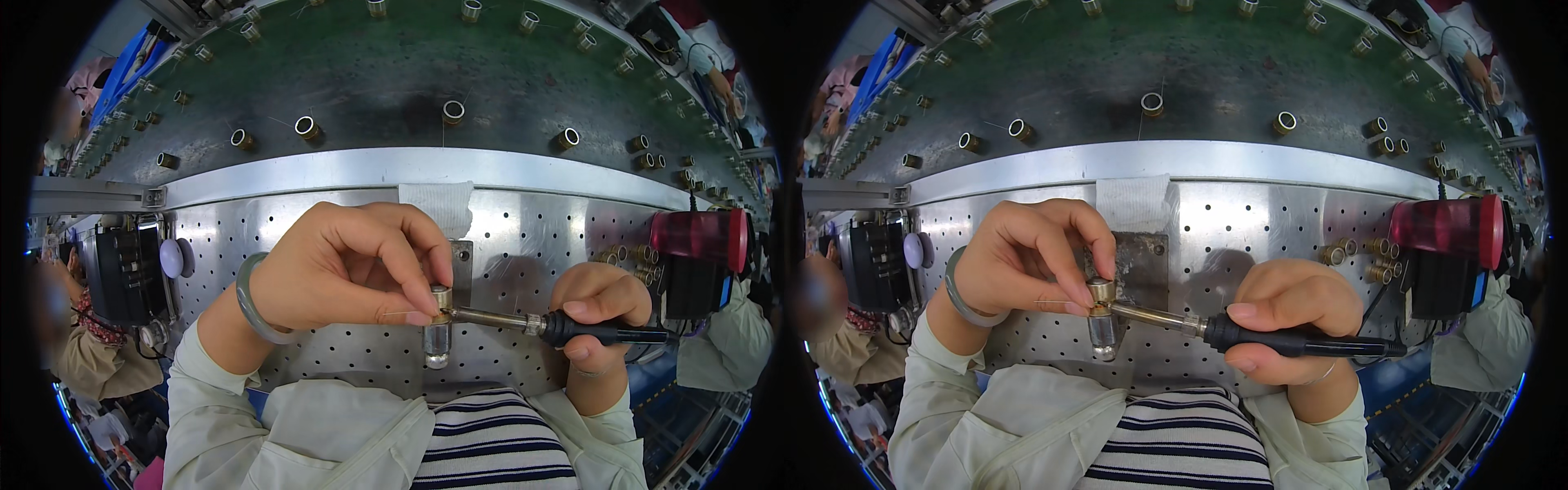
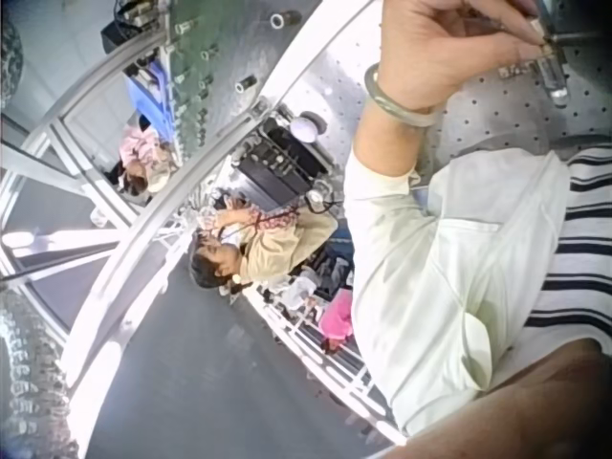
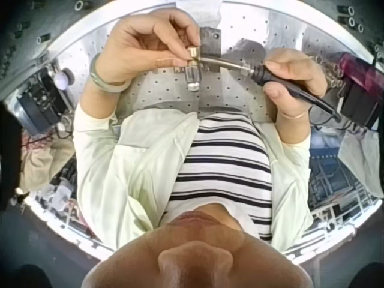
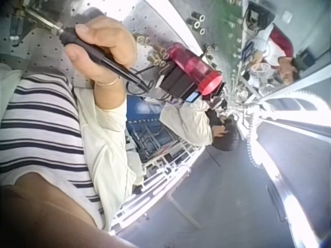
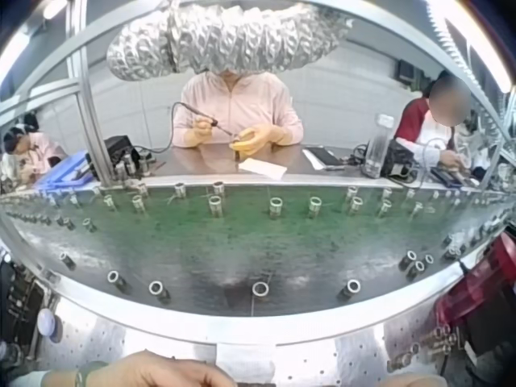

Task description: The person uses a soldering iron to apply heat to small cylindrical metal components held in their left hand. They repeatedly pick up components from a green workbench, solder them, and place them back down. The task is performed in a repetitive cycle throughout the video.

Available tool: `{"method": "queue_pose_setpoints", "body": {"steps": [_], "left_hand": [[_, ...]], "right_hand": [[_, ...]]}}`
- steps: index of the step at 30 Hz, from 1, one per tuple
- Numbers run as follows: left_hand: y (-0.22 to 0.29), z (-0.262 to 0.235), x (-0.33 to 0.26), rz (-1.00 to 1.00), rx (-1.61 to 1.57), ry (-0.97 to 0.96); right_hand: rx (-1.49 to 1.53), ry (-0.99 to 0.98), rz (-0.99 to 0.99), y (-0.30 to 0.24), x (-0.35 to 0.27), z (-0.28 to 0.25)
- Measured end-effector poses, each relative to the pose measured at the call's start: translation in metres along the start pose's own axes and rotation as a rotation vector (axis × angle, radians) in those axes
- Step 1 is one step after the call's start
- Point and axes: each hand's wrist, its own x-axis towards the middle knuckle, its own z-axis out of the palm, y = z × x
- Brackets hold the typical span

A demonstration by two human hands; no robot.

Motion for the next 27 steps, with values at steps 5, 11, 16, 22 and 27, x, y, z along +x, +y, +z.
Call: {"method": "queue_pose_setpoints", "body": {"steps": [5,11,16,22,27], "left_hand": [[-0.0005,0.0005,0.0013,-0.013,-0.024,-0.004],[0.0041,-0.0026,0.0044,-0.131,-0.054,-0.023],[0.0013,-0.0067,0.0052,-0.173,-0.067,-0.094],[0.0004,-0.0067,0.0061,-0.173,-0.058,-0.095],[0.0058,-0.0043,0.0067,-0.202,-0.043,-0.082]], "right_hand": [[-0.048,-0.001,-0.009,-0.0005,0.0005,-0.0009],[-0.082,-0.004,-0.001,-0.0029,0.0008,-0.0025],[-0.085,-0.019,0.014,-0.0052,0.0006,-0.0045],[-0.079,-0.052,-0.01,-0.0035,0.0022,-0.0068],[-0.081,-0.061,-0.006,-0.0051,0.003,-0.0067]]}}
